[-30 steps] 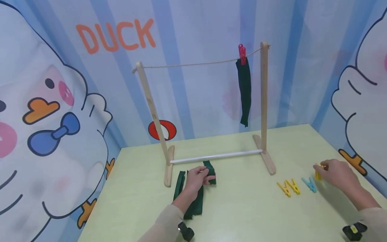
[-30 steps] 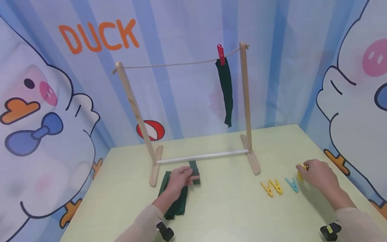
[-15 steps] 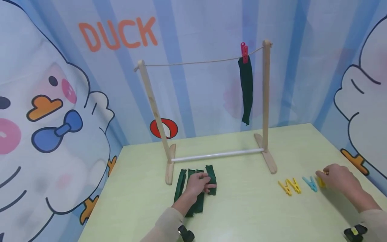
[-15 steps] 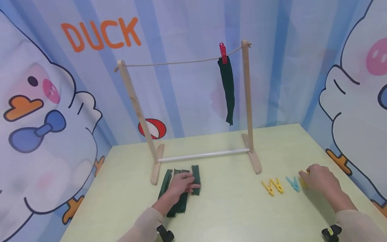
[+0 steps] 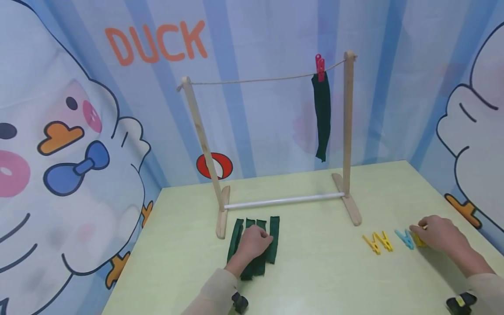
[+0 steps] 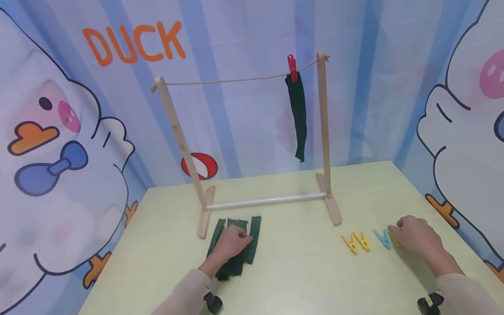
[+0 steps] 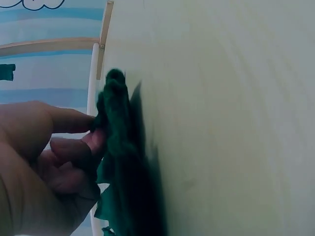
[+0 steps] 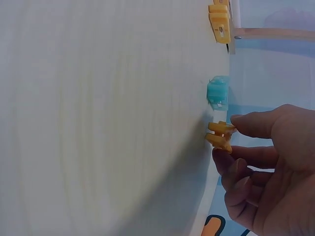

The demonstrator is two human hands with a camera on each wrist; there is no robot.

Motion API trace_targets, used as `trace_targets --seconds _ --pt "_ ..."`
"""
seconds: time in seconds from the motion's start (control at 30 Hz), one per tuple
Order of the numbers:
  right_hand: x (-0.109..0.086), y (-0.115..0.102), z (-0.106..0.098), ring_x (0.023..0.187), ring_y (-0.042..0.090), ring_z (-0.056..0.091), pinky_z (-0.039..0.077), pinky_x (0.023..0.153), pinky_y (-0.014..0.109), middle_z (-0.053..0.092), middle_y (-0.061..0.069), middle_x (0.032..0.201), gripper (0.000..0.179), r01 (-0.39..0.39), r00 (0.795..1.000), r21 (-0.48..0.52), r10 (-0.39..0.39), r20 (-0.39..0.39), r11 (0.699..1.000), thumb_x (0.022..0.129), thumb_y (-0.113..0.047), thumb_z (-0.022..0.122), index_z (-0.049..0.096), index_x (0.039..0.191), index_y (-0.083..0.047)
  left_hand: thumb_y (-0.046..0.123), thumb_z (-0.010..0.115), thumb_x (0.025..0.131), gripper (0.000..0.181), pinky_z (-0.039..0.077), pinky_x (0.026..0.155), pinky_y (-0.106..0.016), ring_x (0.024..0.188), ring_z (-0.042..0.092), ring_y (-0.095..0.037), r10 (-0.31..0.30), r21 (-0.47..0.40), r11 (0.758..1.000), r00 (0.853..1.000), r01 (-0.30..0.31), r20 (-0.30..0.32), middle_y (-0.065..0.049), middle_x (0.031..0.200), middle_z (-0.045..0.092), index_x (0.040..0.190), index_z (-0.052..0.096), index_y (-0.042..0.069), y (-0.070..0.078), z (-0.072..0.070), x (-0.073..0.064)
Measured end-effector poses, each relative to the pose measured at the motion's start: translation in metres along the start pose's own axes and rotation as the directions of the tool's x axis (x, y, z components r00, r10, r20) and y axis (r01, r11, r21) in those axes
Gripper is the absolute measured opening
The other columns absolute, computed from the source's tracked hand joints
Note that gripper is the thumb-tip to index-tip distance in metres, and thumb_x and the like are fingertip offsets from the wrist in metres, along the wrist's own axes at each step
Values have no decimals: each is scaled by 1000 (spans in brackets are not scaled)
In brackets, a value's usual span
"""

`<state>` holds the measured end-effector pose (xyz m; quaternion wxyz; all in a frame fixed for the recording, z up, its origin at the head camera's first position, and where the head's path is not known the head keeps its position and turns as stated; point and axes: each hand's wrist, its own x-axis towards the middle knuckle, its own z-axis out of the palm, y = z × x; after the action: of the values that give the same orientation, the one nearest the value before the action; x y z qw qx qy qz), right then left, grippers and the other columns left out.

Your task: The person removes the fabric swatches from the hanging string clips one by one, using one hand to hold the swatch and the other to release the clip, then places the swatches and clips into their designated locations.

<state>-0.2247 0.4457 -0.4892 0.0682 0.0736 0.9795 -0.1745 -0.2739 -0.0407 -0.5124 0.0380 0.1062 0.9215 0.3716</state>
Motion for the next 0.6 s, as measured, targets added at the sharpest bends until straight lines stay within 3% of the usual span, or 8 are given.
trace_targets --seconds 0.07,0.37,0.6 --pt "0 0 0 74 27 60 51 67 48 64 31 94 53 5 1000 6 -5 1 1000 97 -28 63 58 110 23 20 70 94 52 22 44 -25 43 26 -8 21 42 999 1000 -22 10 10 47 28 50 43 17 -1 -1 -1" --pt "-3 -4 2 68 23 53 46 61 39 59 14 77 49 -23 999 33 22 27 999 97 -25 62 58 107 23 25 73 92 54 20 42 -23 42 26 -6 -4 95 995 999 0 45 11 46 27 49 42 19 -5 -1 -5" --pt "-2 -4 2 73 27 57 51 66 45 63 25 88 53 -27 999 37 26 35 999 97 -28 62 57 110 23 27 73 92 55 17 40 -23 41 25 -7 5 144 990 999 -12 46 11 46 25 49 40 19 -2 -4 -8"
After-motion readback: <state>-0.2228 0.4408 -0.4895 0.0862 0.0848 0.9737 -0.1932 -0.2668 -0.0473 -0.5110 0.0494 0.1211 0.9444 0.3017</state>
